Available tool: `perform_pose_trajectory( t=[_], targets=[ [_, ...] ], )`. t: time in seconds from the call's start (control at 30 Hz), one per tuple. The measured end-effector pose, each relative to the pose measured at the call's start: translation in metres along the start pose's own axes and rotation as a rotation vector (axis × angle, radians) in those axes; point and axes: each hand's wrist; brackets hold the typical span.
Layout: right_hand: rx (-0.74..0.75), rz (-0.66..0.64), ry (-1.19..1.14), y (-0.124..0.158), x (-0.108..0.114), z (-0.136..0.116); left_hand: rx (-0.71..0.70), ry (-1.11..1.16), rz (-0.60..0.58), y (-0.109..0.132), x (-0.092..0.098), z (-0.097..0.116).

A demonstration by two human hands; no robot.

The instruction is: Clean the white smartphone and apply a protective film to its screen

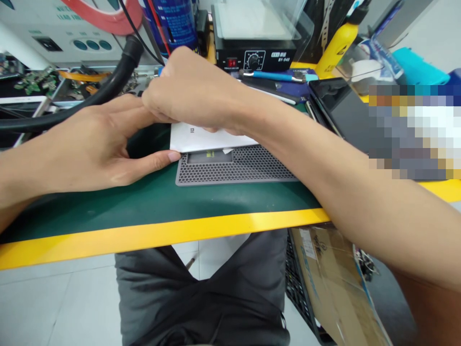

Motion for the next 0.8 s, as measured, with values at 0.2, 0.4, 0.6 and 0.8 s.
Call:
perform_pose_trajectory(
  t=[0.2, 0.4, 0.6, 0.8],
  targets=[
    [-0.004, 0.007, 0.011, 0.0006, -0.0003, -0.0014, 0.006, -0.006, -0.015, 0.0003, -0.0003, 0.0],
    [-0.018, 0.026, 0.046, 0.0028, -0.0017, -0.0048, -0.016, -0.057, -0.012, 0.0011, 0.0001, 0.0002],
    [0.027, 0.014, 0.043, 0.0035, -0.0029, -0.0031, -0.007, -0.011, -0.008, 0.0015, -0.0021, -0.0016],
    [0.051, -0.003, 0.072, 0.0055, -0.0019, -0.0027, 0.0, 0.0, -0.012, 0.0006, -0.0012, -0.0003]
  ],
)
Point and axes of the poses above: each hand's wrist, its own y-axis away from the middle knuckle, its own x-axis out of the back of the hand, z = x × y, and after that the axes turned 10 degrees about -y, right-handed
